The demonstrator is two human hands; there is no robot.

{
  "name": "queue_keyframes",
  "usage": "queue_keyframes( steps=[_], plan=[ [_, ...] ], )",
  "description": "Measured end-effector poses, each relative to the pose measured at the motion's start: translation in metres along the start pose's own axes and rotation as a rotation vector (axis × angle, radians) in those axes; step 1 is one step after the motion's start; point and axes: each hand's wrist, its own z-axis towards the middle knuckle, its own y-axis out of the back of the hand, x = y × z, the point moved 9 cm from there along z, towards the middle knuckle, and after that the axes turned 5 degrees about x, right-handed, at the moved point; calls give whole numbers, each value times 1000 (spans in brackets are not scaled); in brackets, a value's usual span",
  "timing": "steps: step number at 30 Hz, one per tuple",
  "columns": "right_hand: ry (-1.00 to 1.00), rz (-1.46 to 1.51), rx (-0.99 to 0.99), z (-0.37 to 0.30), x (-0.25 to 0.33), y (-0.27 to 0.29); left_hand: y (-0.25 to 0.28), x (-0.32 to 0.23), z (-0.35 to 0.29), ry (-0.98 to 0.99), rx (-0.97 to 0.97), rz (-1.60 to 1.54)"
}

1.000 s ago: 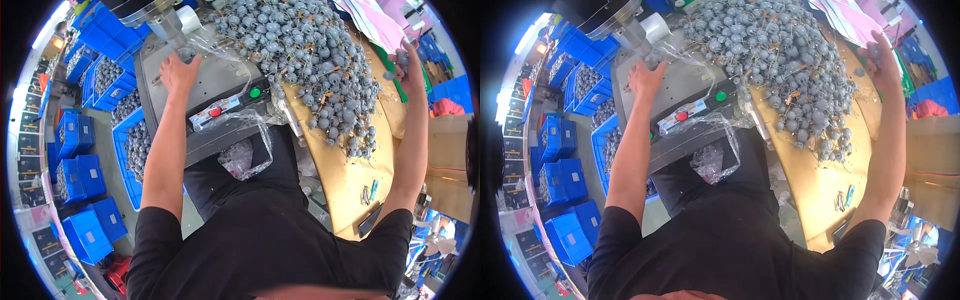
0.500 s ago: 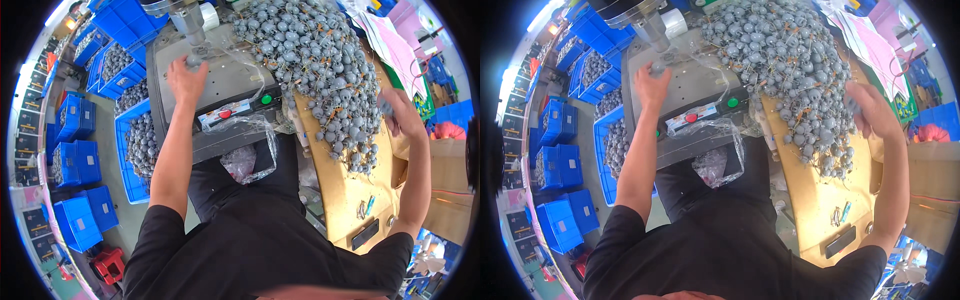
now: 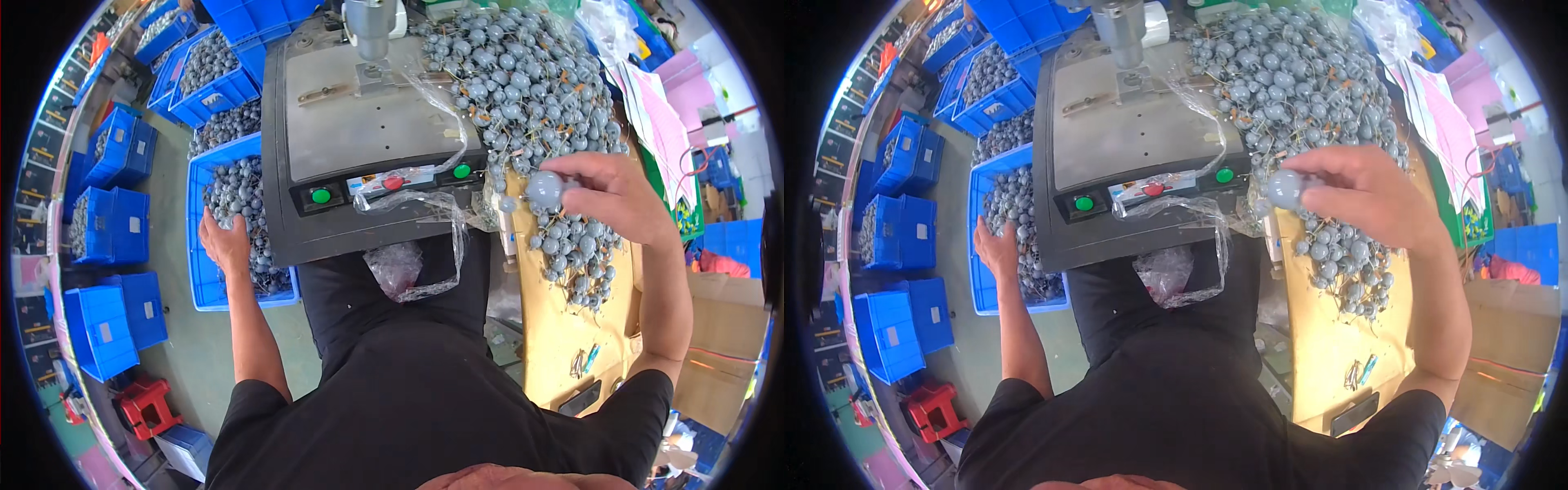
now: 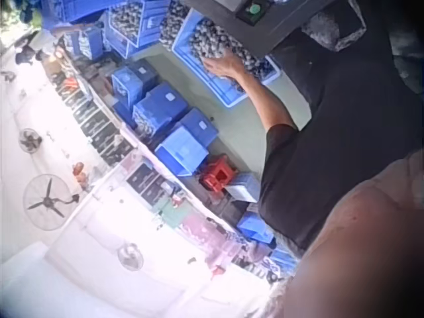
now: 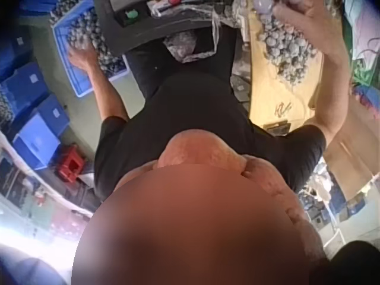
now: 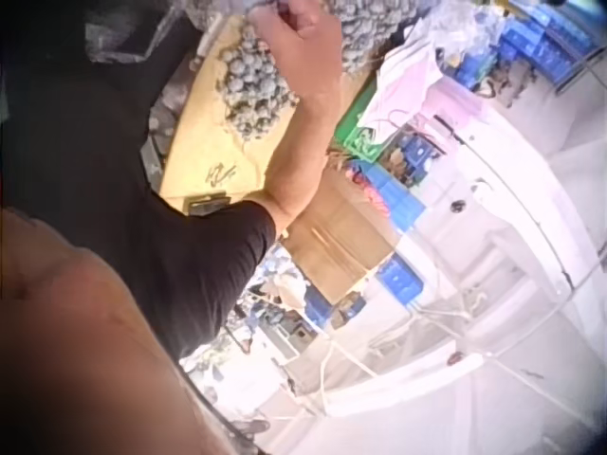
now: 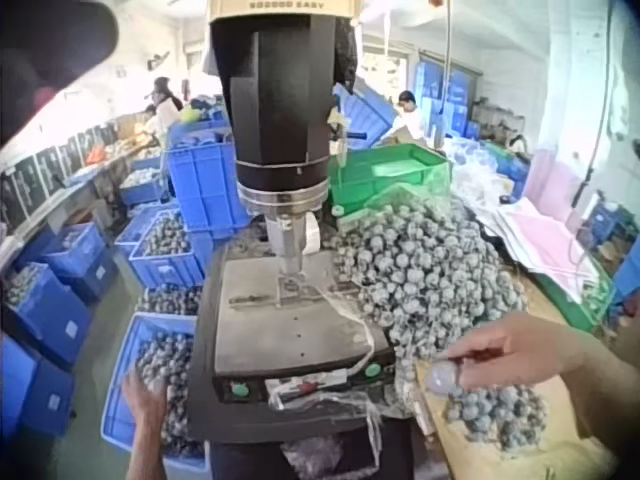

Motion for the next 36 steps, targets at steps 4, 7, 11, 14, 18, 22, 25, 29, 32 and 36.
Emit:
queue_keyframes(
  steps=[4, 7, 11, 14, 18, 22, 25, 29, 32, 36],
  plan=[
    [-58, -12, 88, 67, 32, -34, -10, -49, -30, -181, 118, -285],
    [83, -206, 58, 125, 61, -55, -31, -104, -51, -251, 231, -501],
    [311, -290, -115, 185, 90, -72, -60, -121, -69, -298, 265, -361],
    [467, -418, -269, 219, 77, -73, -57, -121, -69, -298, 284, -363],
    [485, -516, -454, 276, 5, -60, -57, -125, -69, -294, 285, -357],
    [271, -355, -610, 304, -43, -34, -58, -124, -69, -294, 258, -354],
    [257, -409, -554, 316, -41, -40, -57, -124, -69, -300, 253, -344],
    [194, -433, -518, 319, -41, -35, -58, -126, -68, -274, 291, -330],
    [325, -866, -672, 294, -27, -40, -59, -123, -68, -273, 290, -344],
    [53, -904, -695, 260, -85, -9, -63, -126, -69, -294, 292, -350]
  ],
)
